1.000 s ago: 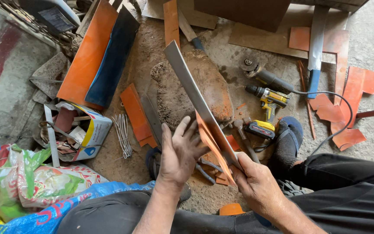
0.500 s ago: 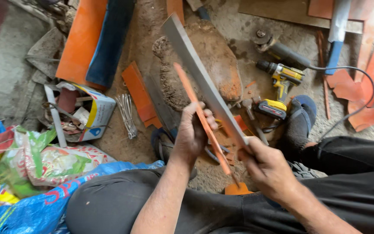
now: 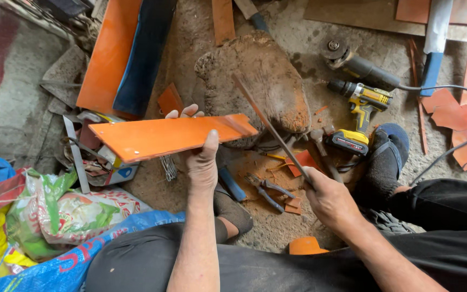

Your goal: The person assembles two orange plastic pieces using a yellow rope, then uses an angle grinder to smooth the edges of the assembled piece and a separate smaller orange piece.

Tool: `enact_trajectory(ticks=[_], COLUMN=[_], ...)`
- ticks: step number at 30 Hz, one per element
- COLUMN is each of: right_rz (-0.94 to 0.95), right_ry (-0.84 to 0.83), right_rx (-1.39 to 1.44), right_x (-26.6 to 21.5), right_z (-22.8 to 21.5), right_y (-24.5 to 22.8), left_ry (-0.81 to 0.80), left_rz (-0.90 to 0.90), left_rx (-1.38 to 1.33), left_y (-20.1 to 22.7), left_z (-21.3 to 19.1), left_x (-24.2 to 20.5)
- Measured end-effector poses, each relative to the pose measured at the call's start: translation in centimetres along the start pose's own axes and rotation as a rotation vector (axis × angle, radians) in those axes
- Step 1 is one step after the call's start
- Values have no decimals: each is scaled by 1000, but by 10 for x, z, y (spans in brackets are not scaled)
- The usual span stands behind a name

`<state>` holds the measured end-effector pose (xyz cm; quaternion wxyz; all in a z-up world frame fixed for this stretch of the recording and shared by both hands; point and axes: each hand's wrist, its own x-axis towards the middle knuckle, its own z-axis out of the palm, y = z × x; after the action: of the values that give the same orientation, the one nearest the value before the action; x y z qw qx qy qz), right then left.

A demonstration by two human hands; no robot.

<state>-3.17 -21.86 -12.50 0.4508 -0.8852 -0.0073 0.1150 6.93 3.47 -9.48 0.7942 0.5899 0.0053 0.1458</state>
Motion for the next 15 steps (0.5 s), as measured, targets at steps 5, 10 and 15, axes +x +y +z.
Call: enact_trajectory(ticks=[5,10,15], right_rz=[-120,-153,-141], right_ry=[4,-63,-81], right_rx=[-157,-292,-300], right_x=[7,12,17], right_z=[27,32,29], right_y=[13,8,2], left_ry=[-61,-48,-25], left_rz=[48,30,6], left_rx=[28,31,19], left_y=[-10,-7,-3], left_z=[-6,-15,-18], left_x=[-4,0,4])
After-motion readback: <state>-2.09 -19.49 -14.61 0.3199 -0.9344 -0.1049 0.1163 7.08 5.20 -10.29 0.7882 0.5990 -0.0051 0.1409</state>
